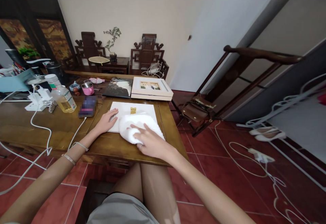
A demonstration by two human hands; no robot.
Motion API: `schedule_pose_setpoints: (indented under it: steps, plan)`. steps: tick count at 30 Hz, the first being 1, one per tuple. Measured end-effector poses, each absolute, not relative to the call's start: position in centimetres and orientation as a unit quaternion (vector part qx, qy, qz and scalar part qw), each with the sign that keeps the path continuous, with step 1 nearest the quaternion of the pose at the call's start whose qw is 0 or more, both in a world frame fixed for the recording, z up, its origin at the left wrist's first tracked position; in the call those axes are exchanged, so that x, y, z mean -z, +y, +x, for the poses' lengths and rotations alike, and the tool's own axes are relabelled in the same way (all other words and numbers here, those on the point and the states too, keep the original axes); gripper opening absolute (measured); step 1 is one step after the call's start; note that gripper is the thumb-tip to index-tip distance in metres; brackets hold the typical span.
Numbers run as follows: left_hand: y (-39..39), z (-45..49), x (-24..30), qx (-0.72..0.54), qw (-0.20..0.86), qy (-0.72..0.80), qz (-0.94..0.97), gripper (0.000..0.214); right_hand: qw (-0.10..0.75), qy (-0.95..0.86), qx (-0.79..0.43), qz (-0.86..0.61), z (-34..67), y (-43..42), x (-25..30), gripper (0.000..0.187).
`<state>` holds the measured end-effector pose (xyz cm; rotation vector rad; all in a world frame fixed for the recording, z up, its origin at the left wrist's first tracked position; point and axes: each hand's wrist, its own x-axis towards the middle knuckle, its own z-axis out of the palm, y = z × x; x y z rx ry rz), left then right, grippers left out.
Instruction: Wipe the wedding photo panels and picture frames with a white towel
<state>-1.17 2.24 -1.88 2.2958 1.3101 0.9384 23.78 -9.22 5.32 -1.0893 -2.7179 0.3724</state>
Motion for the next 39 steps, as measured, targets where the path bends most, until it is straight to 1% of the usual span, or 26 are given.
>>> schedule_pose_setpoints:
  steps: [3,5,7,10,13,17,22,26,29,32,35,39]
  plan:
    - [2.3,-1.2,2.0,-0.327,0.165,0.460,0.809,0.040,0.055,-0.894,-0.089,-0.435,25.3,-8.1,-5.3,0.053]
    - [2.3,-1.2,2.0,-0.325,0.164,0.460,0.810,0.040,0.024,-0.868,-0.060,-0.492,25.3,-6.1,-5.1,0.060]
    - [2.3,-1.2,2.0,-0.324,0.165,0.462,0.809,0.042,0.013,-0.848,-0.040,-0.528,24.4,-3.5,-4.8,0.056]
    - [2.3,-1.3,1.9,-0.321,0.165,0.465,0.808,0.042,0.035,-0.840,-0.026,-0.541,21.5,-0.2,-4.3,0.048]
    - [2.5,-1.4,1.9,-0.318,0.159,0.468,0.809,0.042,0.046,-0.851,-0.016,-0.523,18.5,0.7,-4.0,0.048]
    - [2.7,-1.5,2.0,-0.318,0.140,0.474,0.809,0.044,0.050,-0.888,-0.026,-0.456,17.2,-3.1,-4.3,0.046]
    - [2.6,-1.2,2.3,-0.321,0.143,0.464,0.813,0.044,0.066,-0.912,-0.061,-0.401,20.3,-8.8,-4.4,0.048]
    - [2.4,-1.1,2.4,-0.325,0.162,0.461,0.810,0.042,0.095,-0.871,-0.053,-0.480,22.7,-7.0,-3.8,0.044]
    - [2.2,-1.1,2.0,-0.347,0.172,0.457,0.801,0.043,0.080,-0.823,-0.029,-0.561,22.3,-2.7,-3.8,0.042]
    - [1.9,-1.2,1.2,-0.392,0.164,0.453,0.784,0.047,0.068,-0.807,-0.029,-0.585,19.8,1.2,-4.2,0.044]
    - [1.5,-1.3,0.6,-0.427,0.173,0.470,0.753,0.052,0.067,-0.827,-0.041,-0.556,16.4,2.6,-4.5,0.047]
    - [1.3,-1.3,0.3,-0.447,0.200,0.485,0.724,0.057,0.048,-0.895,-0.056,-0.439,14.6,-0.8,-4.8,0.045]
